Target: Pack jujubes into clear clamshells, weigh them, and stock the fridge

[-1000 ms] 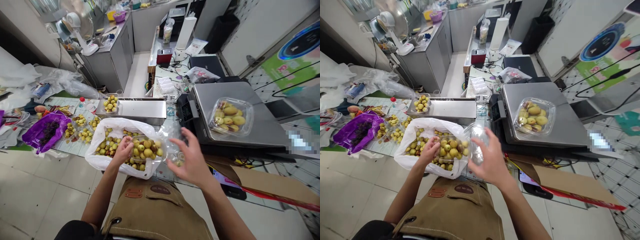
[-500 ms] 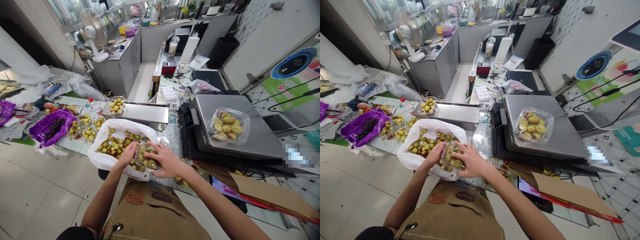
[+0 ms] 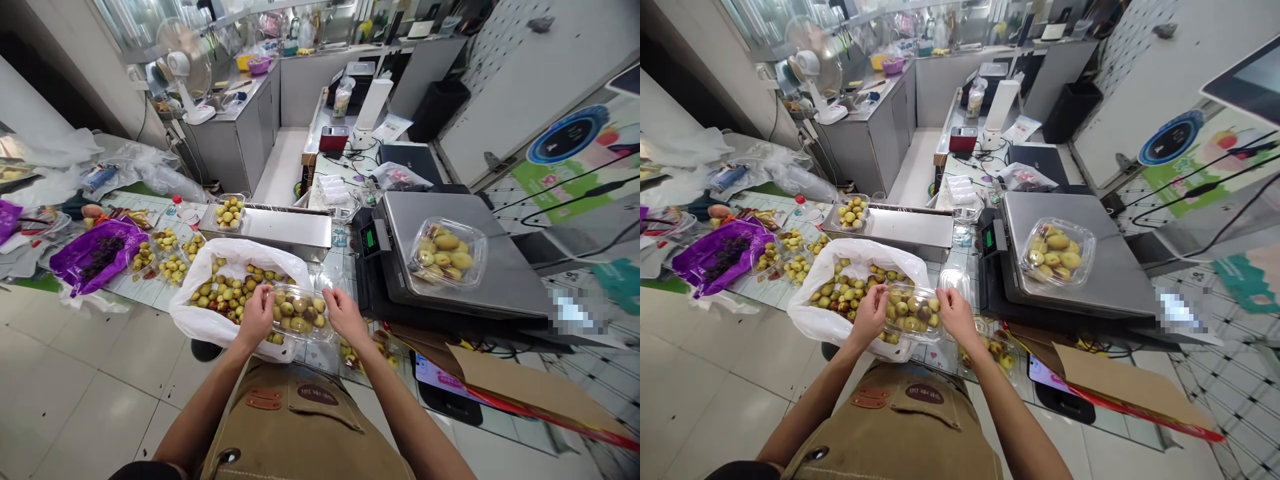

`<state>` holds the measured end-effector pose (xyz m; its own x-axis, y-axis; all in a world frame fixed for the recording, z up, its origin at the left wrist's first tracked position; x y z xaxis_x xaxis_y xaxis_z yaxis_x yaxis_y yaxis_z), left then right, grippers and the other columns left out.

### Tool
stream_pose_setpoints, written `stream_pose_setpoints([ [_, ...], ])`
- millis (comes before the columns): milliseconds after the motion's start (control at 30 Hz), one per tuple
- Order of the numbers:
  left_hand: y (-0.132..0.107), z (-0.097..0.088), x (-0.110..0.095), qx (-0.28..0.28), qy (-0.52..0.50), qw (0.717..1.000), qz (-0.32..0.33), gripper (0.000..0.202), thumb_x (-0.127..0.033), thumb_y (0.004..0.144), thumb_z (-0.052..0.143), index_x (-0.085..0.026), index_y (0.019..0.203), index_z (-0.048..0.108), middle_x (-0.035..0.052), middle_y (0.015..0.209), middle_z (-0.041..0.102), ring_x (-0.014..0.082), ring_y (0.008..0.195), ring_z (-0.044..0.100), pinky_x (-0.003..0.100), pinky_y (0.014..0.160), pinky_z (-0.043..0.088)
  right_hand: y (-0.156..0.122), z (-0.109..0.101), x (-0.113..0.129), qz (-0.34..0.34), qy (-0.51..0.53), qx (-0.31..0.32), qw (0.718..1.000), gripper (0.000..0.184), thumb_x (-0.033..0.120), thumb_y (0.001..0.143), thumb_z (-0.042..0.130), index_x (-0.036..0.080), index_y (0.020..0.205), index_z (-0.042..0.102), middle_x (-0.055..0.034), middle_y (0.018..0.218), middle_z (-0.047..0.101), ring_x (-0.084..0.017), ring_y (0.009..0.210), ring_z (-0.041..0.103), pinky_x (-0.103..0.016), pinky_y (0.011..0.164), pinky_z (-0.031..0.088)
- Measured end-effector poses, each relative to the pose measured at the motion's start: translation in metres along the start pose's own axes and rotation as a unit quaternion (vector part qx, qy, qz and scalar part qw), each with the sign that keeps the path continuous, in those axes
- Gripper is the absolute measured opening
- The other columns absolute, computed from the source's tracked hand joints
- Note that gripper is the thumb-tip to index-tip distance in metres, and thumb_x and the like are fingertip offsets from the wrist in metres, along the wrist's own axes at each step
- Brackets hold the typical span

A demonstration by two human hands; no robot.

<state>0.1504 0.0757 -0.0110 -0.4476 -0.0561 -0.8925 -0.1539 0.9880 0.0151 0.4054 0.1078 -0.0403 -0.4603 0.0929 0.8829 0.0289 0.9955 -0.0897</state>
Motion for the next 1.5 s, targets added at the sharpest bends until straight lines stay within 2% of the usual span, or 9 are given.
stream_pose_setpoints([
  [300,0.018,-0.003,0.008,0.035,-0.010,0.999,-0.026,0.032,-0.054,0.099,0.054,-0.023,0.090,0.057,-0.0043,0.069,0.053,0.0156,0.063,0.050,0.027,0.065,0.039,0.011,0.011,0.008,0.007,0.115,0.030,0.993,0.060,0.081,0.085,0.057,0.025,0.066,0.045,0.0054,0.061,0.041,-0.013,0.059,0.039,-0.029,0.057,0.032],
  [433,0.032,-0.006,0.002,0.046,-0.025,0.998,-0.027,0.037,-0.057,0.098,0.056,-0.023,0.085,0.055,-0.0072,0.061,0.044,0.0131,0.056,0.041,0.026,0.058,0.033,0.001,0.008,0.005,0.044,0.187,0.033,0.981,0.059,0.081,0.077,0.070,0.023,0.080,0.057,0.0060,0.064,0.048,-0.013,0.057,0.044,-0.027,0.053,0.036],
  [633,0.037,-0.002,0.019,0.022,-0.084,0.994,-0.071,0.044,-0.065,0.092,0.064,-0.023,0.082,0.052,-0.0102,0.055,0.038,0.0100,0.048,0.033,0.023,0.050,0.027,-0.058,0.032,-0.017,0.172,0.337,0.146,0.914,0.063,0.063,0.061,0.096,0.025,0.091,0.056,0.0021,0.078,0.069,-0.022,0.072,0.072,-0.039,0.071,0.063],
  [800,0.036,0.003,0.032,0.020,-0.113,0.989,-0.091,0.045,-0.066,0.091,0.064,-0.023,0.085,0.051,-0.0089,0.056,0.044,0.0104,0.048,0.039,0.022,0.049,0.028,-0.074,0.042,-0.026,0.231,0.414,0.108,0.874,0.059,0.062,0.063,0.097,0.026,0.083,0.055,-0.0028,0.079,0.076,-0.028,0.085,0.080,-0.044,0.083,0.066],
  [967,0.044,0.005,0.020,0.015,-0.129,0.988,-0.081,0.045,-0.064,0.091,0.066,-0.024,0.082,0.049,-0.0107,0.054,0.037,0.0086,0.045,0.033,0.022,0.047,0.023,-0.062,0.044,-0.025,0.215,0.433,0.072,0.873,0.058,0.064,0.065,0.095,0.026,0.079,0.053,-0.0012,0.071,0.075,-0.027,0.072,0.078,-0.045,0.078,0.067],
  [1100,0.081,-0.002,-0.005,-0.004,-0.134,0.989,-0.054,0.039,-0.060,0.095,0.062,-0.022,0.087,0.055,-0.0085,0.058,0.044,0.0098,0.049,0.041,0.022,0.049,0.031,-0.015,0.033,-0.013,0.176,0.450,0.048,0.874,0.057,0.058,0.066,0.096,0.026,0.077,0.051,-0.0010,0.074,0.076,-0.024,0.074,0.078,-0.044,0.080,0.069],
  [1200,0.132,-0.025,-0.025,-0.025,-0.104,0.994,-0.018,0.037,-0.056,0.097,0.058,-0.020,0.098,0.061,-0.0020,0.073,0.061,0.0133,0.058,0.056,0.025,0.057,0.046,0.046,0.022,0.002,0.147,0.464,0.014,0.873,0.054,0.053,0.069,0.095,0.026,0.080,0.050,-0.0023,0.077,0.078,-0.025,0.080,0.081,-0.045,0.083,0.069],
  [1333,0.191,-0.104,-0.033,-0.195,0.072,0.978,0.012,0.028,-0.041,0.094,0.064,-0.017,0.108,0.064,0.0092,0.100,0.073,0.0209,0.087,0.070,0.032,0.086,0.056,0.111,0.012,0.011,0.131,0.457,-0.040,0.879,0.051,0.046,0.075,0.091,0.028,0.079,0.043,-0.0017,0.076,0.077,-0.026,0.083,0.081,-0.046,0.080,0.070],
  [1500,0.218,-0.170,-0.001,-0.277,0.153,0.948,-0.043,0.029,-0.029,0.090,0.059,-0.015,0.114,0.065,0.0217,0.129,0.070,0.0335,0.128,0.063,0.047,0.117,0.045,0.109,-0.011,-0.027,0.116,0.411,-0.094,0.899,0.052,0.054,0.072,0.090,0.027,0.093,0.051,-0.0041,0.092,0.077,-0.027,0.093,0.079,-0.049,0.086,0.068],
])
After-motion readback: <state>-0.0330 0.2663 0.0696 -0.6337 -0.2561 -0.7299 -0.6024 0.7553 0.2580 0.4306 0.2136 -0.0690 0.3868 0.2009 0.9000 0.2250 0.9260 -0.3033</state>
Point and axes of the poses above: each hand's wrist, its own y-axis towards the middle knuckle, its own z-axis out of the palm, x = y × z, the point moved 10 cm from there along y, towards the middle knuckle
